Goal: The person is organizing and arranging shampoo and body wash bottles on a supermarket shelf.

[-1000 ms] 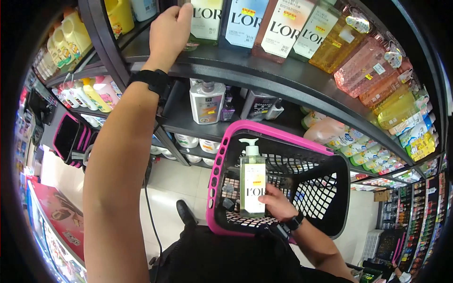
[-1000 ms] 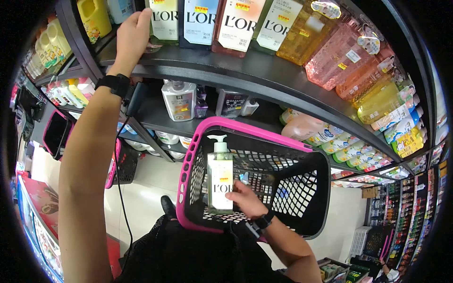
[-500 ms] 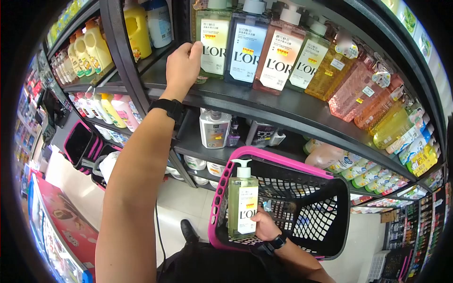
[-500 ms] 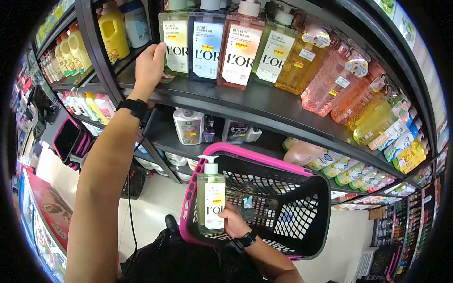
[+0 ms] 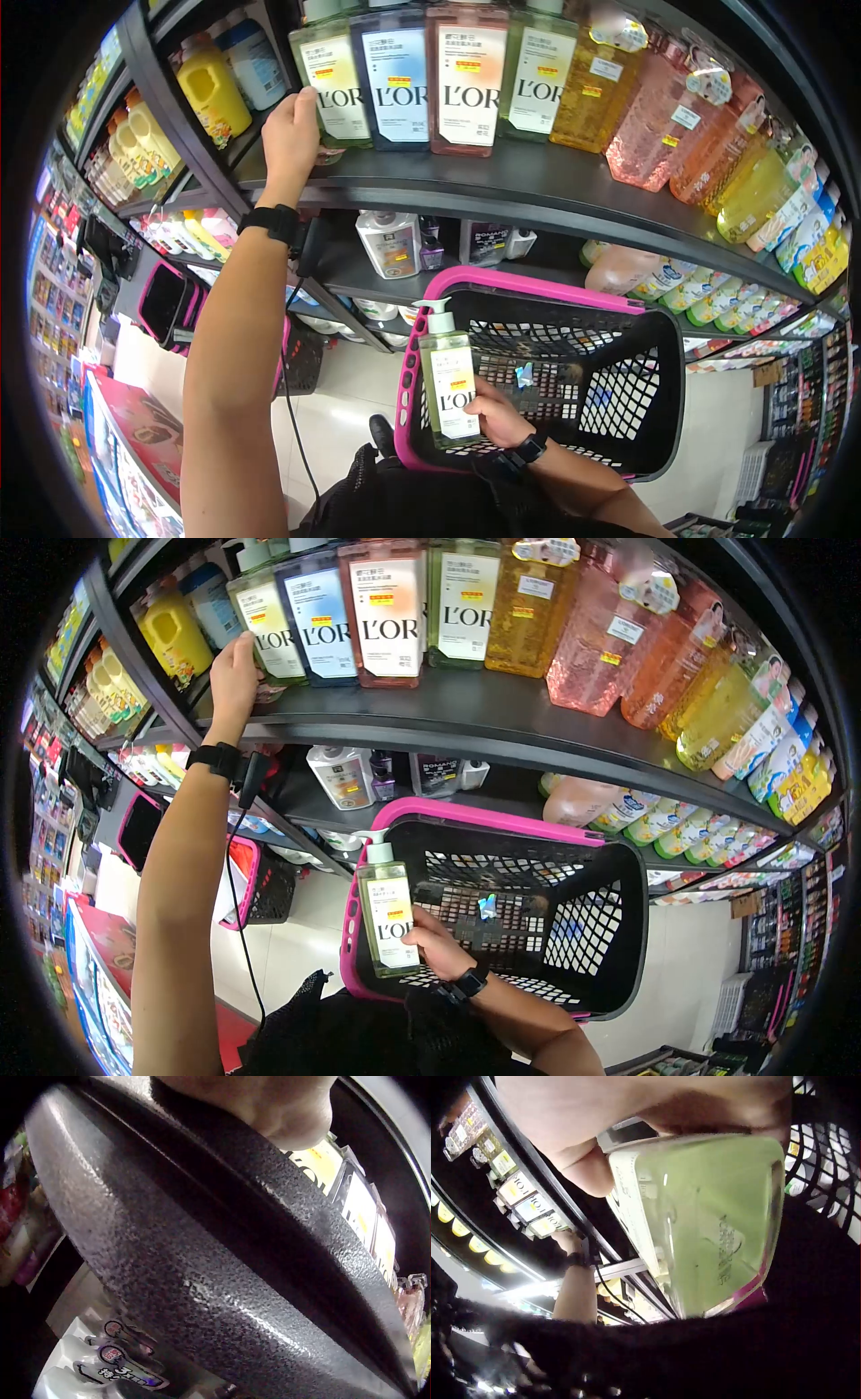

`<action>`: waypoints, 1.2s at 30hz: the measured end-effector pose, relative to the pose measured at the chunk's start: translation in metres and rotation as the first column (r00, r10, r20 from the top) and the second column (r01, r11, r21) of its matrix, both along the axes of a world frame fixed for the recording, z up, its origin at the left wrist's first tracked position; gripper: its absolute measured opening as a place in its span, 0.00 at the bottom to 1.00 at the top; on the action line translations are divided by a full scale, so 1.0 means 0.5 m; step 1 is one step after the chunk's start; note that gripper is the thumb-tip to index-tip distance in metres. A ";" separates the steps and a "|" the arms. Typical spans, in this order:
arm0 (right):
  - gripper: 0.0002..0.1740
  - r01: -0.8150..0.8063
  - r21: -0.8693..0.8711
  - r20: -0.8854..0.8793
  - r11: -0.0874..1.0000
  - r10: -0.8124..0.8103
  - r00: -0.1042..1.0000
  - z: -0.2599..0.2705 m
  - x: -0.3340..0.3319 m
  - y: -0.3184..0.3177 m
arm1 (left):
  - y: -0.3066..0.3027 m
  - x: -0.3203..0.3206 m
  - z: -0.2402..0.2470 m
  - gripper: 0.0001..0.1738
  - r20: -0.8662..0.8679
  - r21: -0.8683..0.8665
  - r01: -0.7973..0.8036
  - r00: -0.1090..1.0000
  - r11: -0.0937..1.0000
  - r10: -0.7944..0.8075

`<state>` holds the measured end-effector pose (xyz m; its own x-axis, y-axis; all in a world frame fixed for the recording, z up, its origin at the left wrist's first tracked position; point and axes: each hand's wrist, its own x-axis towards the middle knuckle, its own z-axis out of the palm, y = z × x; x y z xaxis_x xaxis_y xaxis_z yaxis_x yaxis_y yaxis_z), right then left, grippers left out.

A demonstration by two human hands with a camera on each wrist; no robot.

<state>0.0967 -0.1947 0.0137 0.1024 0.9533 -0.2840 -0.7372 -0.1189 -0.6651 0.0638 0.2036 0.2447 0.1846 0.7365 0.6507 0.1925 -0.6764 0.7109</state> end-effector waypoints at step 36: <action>0.31 0.050 -0.075 0.048 0.996 -0.047 0.998 -0.017 -0.010 0.009 | -0.005 -0.009 0.007 0.30 -0.029 0.013 -0.011 1.000 1.000 0.012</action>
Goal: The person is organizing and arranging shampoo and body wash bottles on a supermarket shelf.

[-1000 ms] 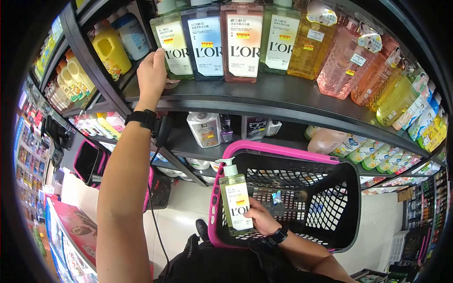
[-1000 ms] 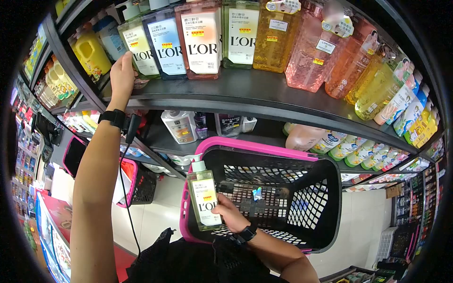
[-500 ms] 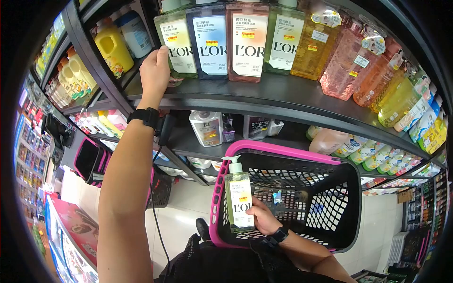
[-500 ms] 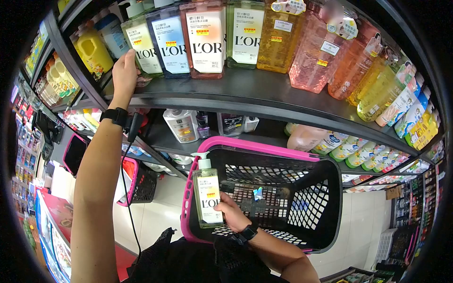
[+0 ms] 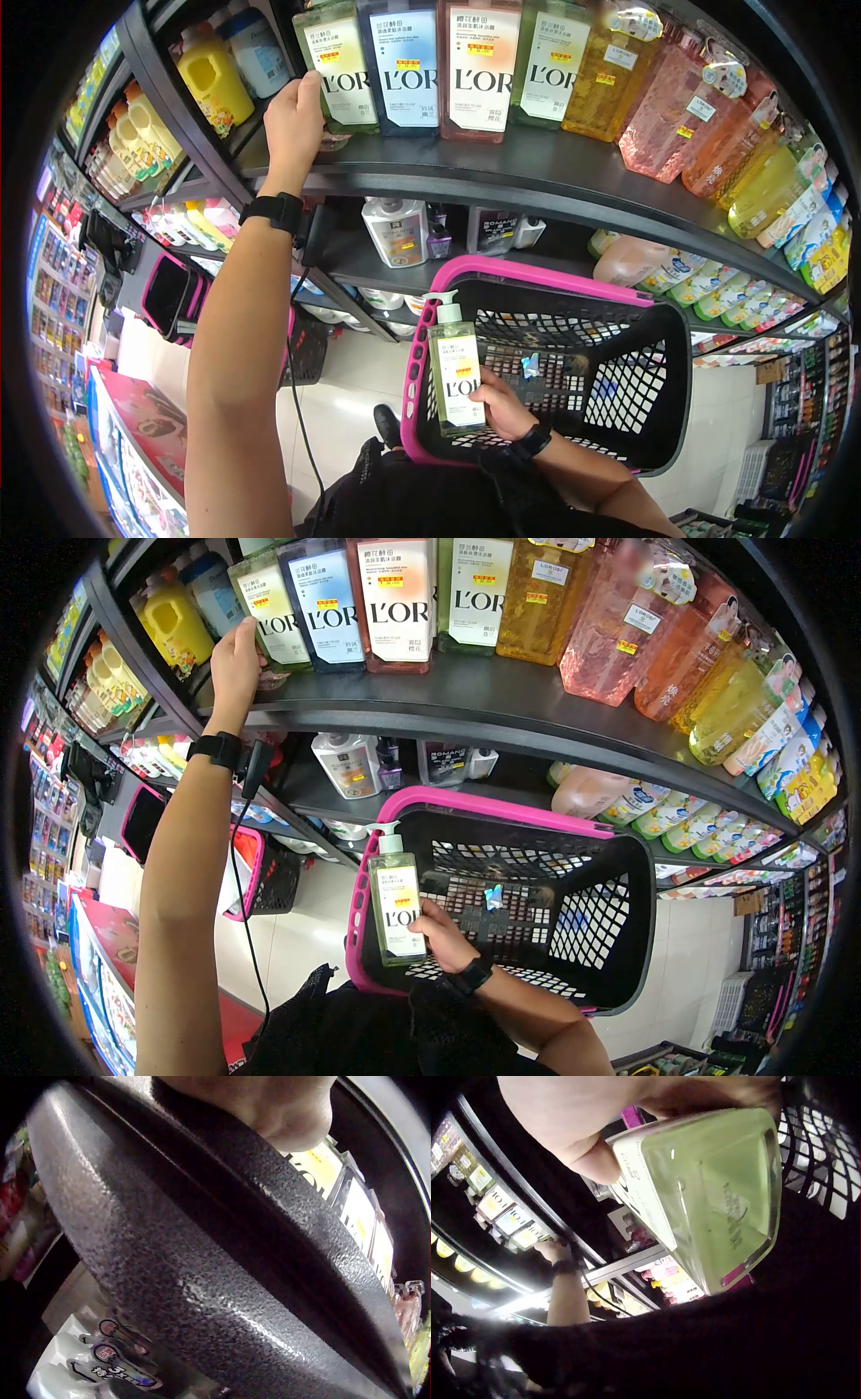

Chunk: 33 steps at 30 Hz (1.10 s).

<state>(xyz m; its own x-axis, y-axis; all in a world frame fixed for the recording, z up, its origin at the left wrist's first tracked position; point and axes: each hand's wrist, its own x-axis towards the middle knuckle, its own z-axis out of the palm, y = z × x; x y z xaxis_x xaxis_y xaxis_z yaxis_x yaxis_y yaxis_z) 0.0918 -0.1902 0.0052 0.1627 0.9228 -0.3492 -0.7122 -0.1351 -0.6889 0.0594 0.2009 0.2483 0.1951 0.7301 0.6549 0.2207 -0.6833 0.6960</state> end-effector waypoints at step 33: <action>0.31 -0.019 -0.101 -0.089 0.995 0.010 0.996 -0.001 -0.003 0.003 | -0.006 -0.002 0.001 0.26 0.019 -0.089 0.055 0.998 0.995 -0.054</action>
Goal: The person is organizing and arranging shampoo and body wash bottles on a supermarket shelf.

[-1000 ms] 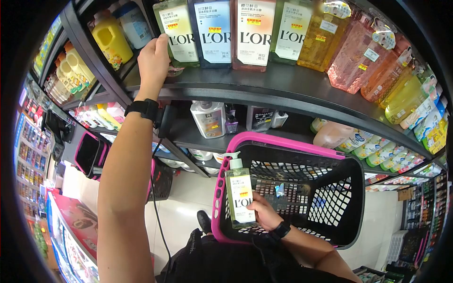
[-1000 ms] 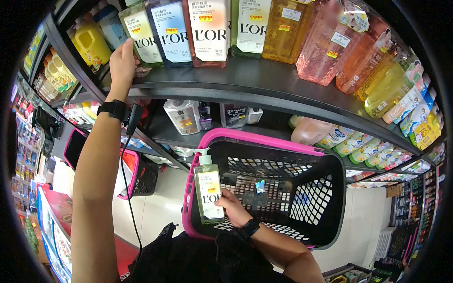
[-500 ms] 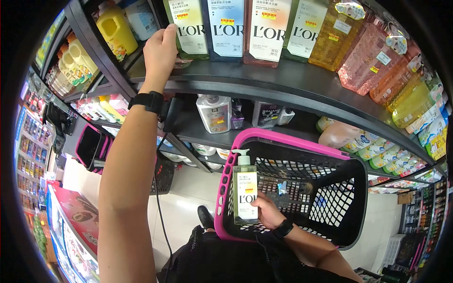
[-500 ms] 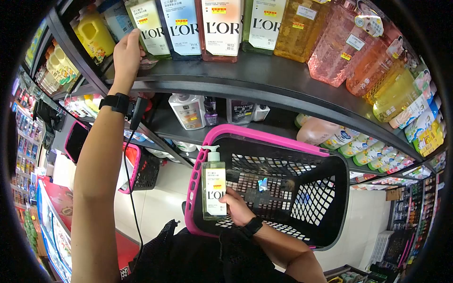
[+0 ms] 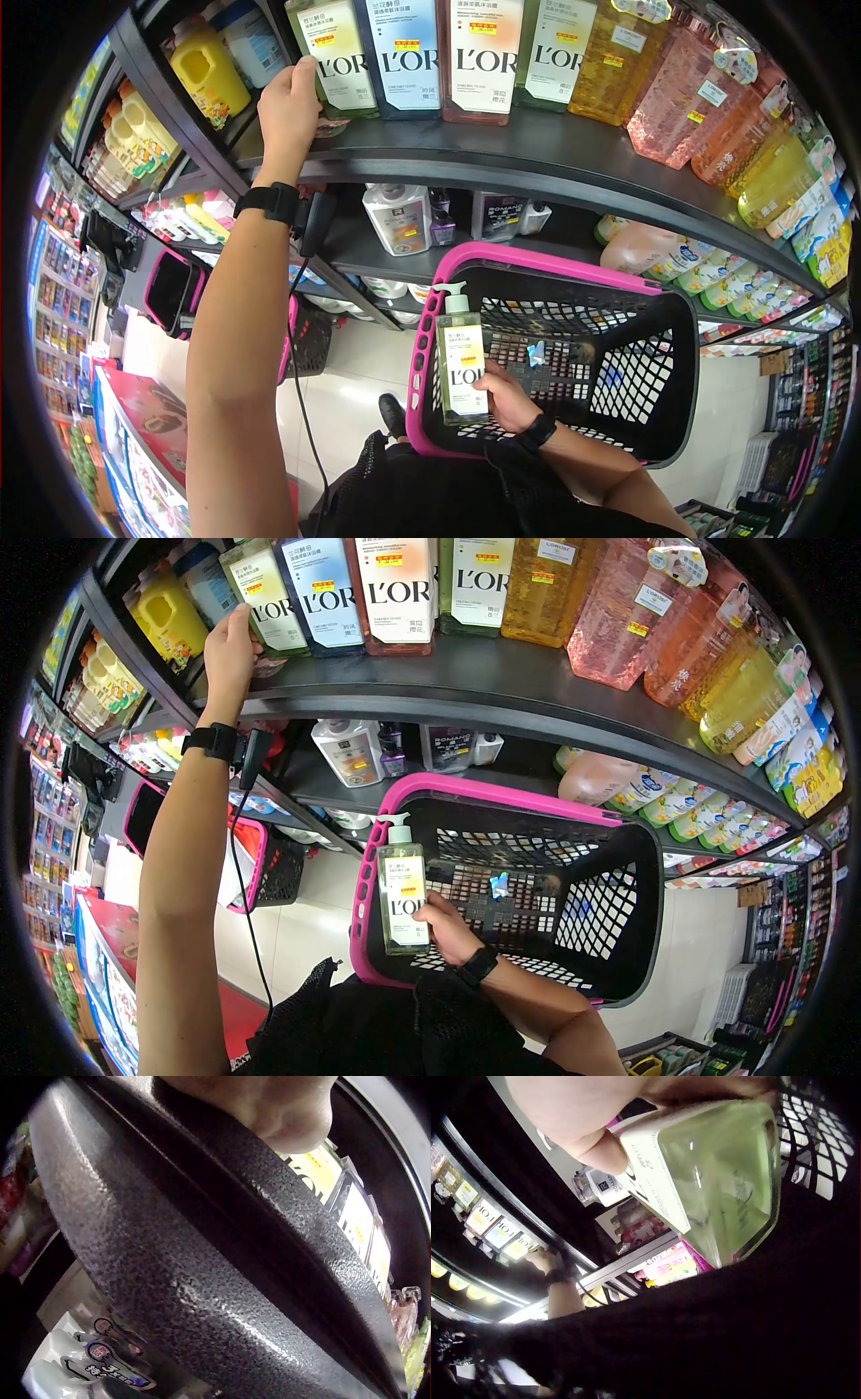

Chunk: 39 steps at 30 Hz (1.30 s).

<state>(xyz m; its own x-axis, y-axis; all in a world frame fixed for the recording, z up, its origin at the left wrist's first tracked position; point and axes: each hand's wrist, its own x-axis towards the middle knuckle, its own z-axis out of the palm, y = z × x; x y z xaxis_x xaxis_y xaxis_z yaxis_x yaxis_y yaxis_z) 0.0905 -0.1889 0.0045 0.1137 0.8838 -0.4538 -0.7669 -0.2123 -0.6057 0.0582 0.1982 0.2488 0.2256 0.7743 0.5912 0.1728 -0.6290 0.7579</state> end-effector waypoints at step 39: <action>0.35 -0.005 -0.010 0.052 1.000 0.005 0.999 -0.031 -0.002 0.005 | 0.006 -0.001 -0.005 0.24 0.097 -0.005 0.037 0.995 0.999 -0.036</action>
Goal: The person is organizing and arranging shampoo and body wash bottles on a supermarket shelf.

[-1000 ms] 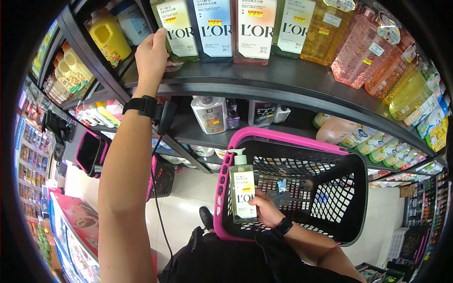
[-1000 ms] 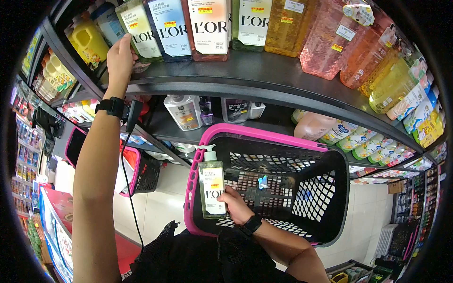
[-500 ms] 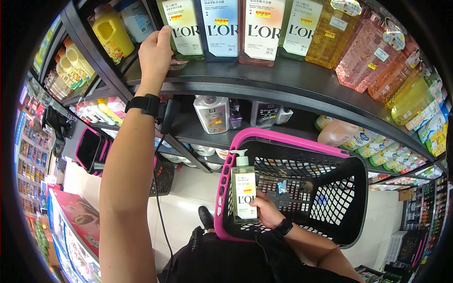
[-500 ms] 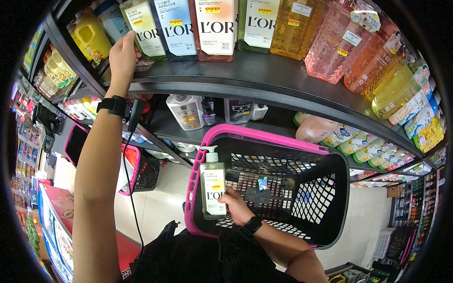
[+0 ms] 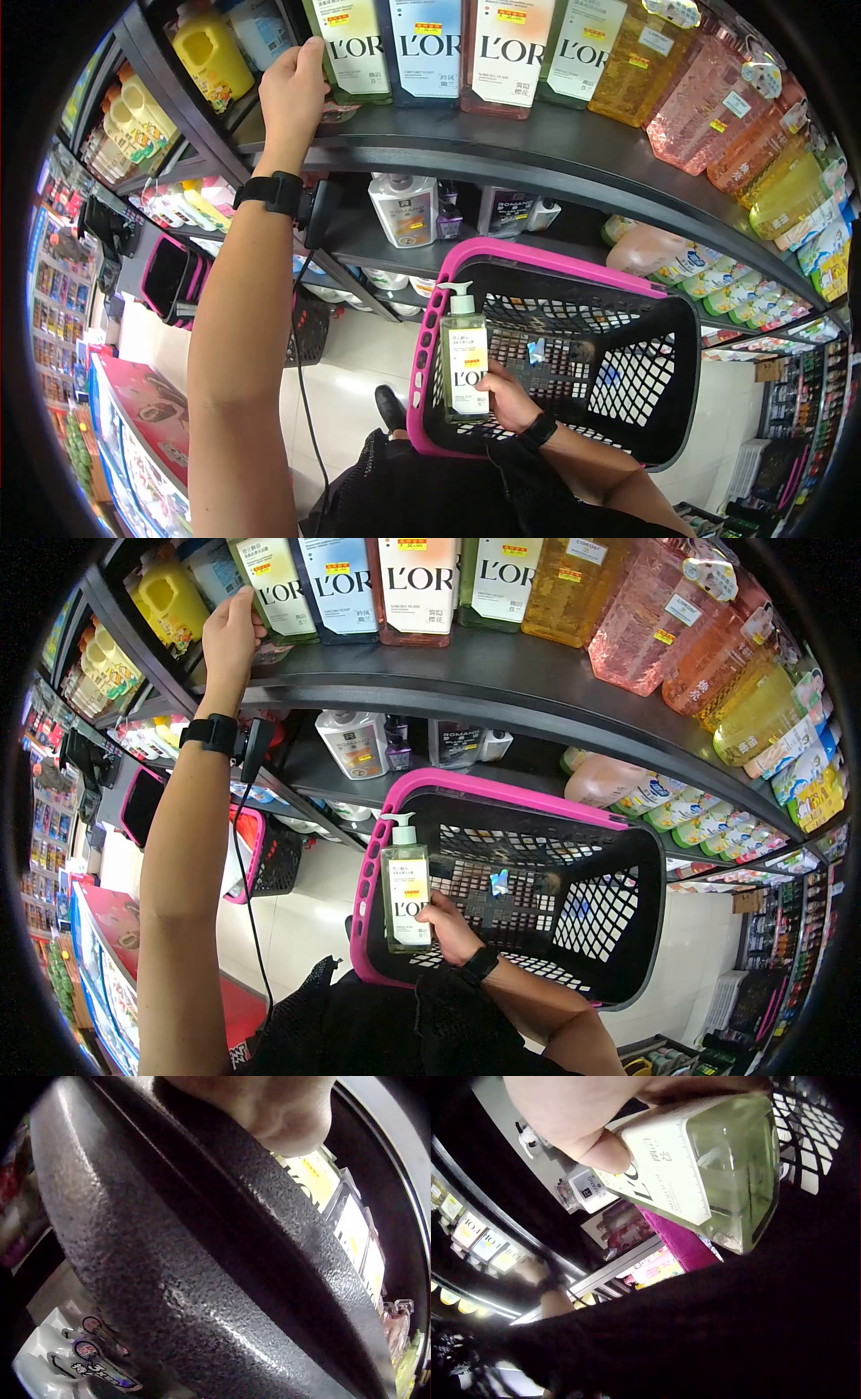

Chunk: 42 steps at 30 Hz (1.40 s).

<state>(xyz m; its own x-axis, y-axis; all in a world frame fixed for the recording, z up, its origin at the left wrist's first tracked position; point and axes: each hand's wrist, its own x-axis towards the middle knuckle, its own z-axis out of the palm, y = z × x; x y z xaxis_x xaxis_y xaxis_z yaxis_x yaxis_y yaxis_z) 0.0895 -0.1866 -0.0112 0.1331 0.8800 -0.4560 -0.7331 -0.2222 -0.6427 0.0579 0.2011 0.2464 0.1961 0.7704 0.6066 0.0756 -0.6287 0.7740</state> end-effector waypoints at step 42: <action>0.44 0.158 0.262 0.128 0.952 -0.197 0.972 0.105 0.069 -0.061 | 0.005 0.006 -0.003 0.22 0.072 0.085 0.055 0.996 0.995 -0.061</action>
<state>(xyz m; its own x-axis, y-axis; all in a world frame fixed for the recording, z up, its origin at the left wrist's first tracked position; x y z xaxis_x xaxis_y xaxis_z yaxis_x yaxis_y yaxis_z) 0.1238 -0.2170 0.0411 0.3480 0.9184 -0.1885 -0.6362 0.0836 -0.7670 0.0608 0.2035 0.2450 0.1910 0.7058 0.6822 -0.0189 -0.6922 0.7215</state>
